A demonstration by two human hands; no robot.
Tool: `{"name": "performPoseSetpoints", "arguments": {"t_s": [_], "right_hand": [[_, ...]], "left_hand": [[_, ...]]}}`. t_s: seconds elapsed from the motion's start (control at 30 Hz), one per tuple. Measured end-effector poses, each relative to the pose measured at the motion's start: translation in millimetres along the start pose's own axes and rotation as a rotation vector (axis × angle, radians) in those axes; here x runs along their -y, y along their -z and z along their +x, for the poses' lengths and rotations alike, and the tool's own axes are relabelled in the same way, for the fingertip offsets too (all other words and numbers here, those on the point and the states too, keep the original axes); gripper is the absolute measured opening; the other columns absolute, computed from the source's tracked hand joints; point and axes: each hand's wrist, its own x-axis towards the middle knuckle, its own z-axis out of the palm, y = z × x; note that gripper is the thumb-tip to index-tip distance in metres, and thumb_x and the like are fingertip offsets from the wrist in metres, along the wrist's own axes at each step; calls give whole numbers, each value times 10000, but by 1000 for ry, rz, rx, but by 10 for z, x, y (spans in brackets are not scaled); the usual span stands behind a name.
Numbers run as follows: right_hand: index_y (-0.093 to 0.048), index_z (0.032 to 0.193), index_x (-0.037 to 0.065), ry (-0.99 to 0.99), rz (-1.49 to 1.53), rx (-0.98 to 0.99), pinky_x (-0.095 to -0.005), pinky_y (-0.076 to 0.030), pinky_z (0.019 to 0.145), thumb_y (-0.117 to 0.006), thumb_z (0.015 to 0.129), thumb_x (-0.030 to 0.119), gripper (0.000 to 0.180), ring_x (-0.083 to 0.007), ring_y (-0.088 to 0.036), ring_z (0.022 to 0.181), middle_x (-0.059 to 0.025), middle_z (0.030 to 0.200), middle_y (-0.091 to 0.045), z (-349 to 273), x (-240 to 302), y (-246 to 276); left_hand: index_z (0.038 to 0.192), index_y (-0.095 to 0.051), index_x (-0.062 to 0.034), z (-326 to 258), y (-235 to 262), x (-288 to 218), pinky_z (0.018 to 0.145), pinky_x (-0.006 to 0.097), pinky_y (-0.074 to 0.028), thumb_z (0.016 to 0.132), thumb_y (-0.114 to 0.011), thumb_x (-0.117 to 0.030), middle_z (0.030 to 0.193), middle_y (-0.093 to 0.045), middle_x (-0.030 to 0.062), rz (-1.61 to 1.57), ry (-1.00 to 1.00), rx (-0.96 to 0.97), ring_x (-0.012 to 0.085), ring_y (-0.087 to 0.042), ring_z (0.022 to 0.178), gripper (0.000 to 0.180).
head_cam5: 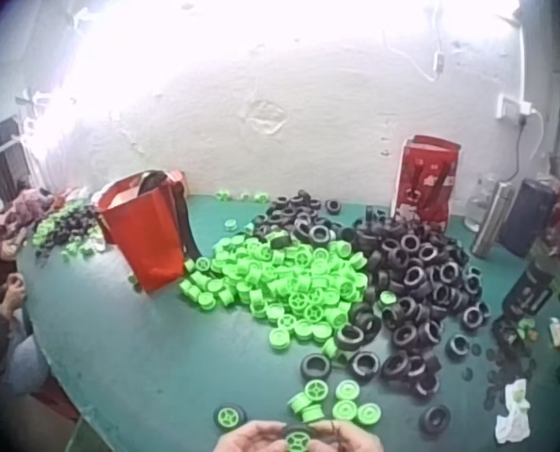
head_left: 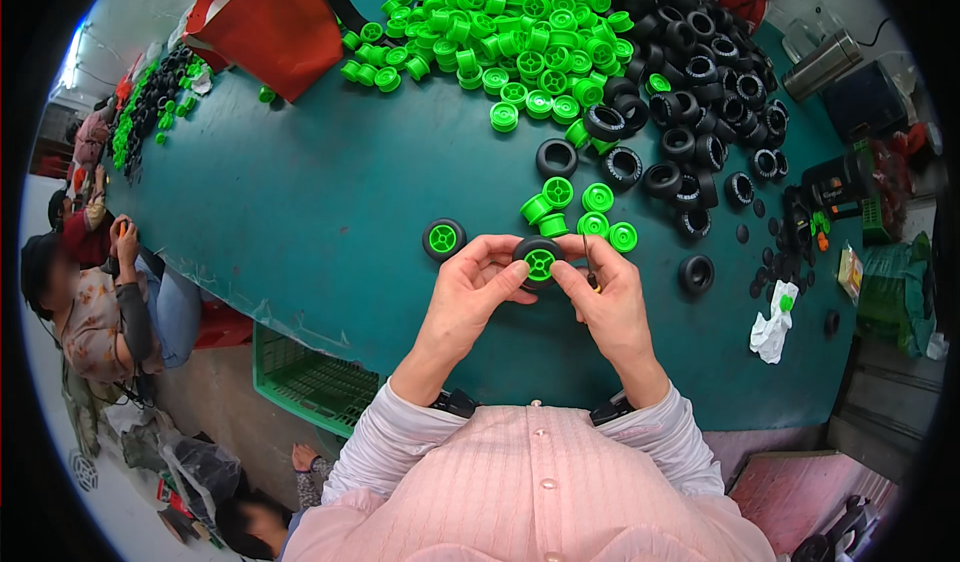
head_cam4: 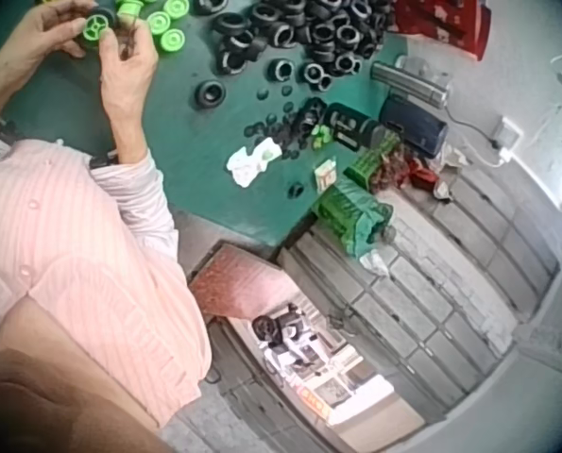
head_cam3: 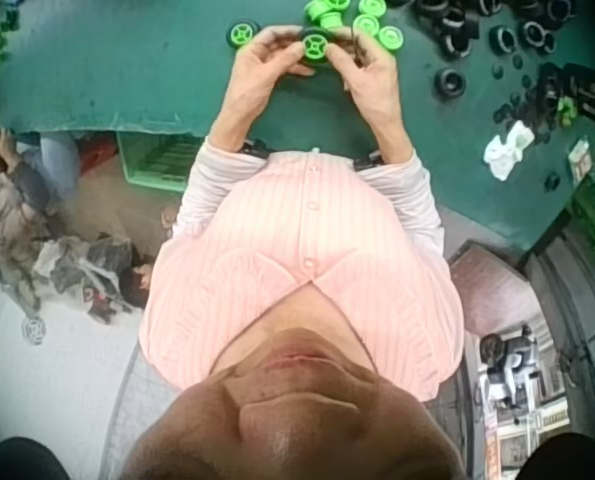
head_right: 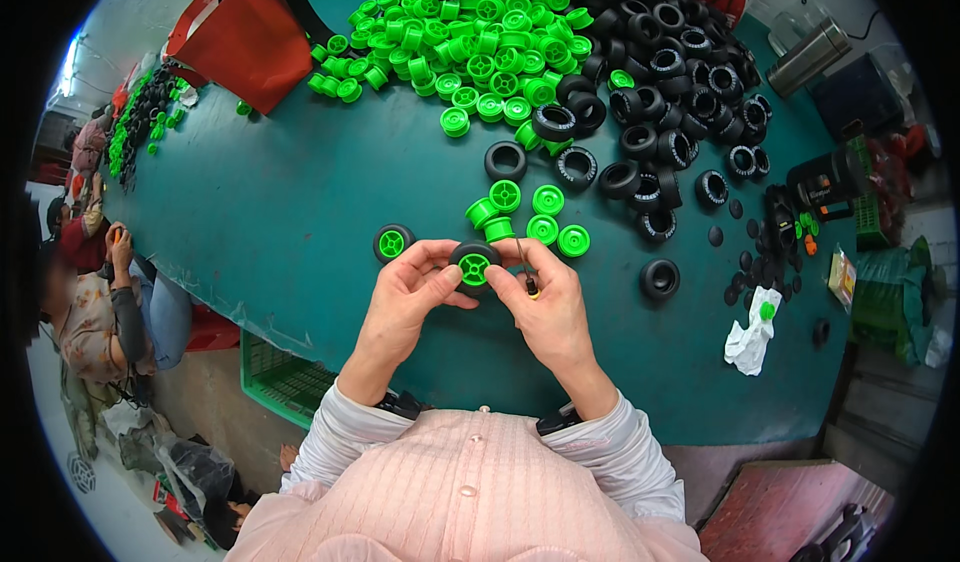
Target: Assembling plastic toy wheels by pressing green hubs into black tires.
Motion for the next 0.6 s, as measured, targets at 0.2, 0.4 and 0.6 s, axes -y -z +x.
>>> {"name": "performPoseSetpoints", "arguments": {"t_s": [0.2, 0.4, 0.6], "right_hand": [[-691, 1082, -12, 49, -58, -4, -225, -406, 628, -690, 891, 57, 203, -56, -480, 689, -4, 923, -625, 11, -9, -2], [-693, 1116, -5, 151, -150, 8, -245, -403, 616, -696, 876, 61, 248, -91, -480, 677, -23, 876, -602, 32, -29, 20], [-687, 1164, 9, 174, -181, 47, -231, -389, 589, -706, 875, 70, 296, -64, -462, 656, -9, 884, -613, 37, -12, 15]], "left_hand": [[1225, -601, 43, 25, 32, 43, 745, 270, -579, 996, -639, -134, 1032, -674, 65, 97, -9, 45, 114, -647, 906, 293], [1216, -609, 27, 7, 34, 61, 738, 265, -573, 998, -636, -144, 1029, -673, 60, 76, -5, 38, 105, -642, 901, 278], [1230, -603, 26, 34, 58, 11, 760, 290, -584, 999, -629, -149, 1089, -663, 71, 189, 57, 122, 126, -645, 958, 291]]}}
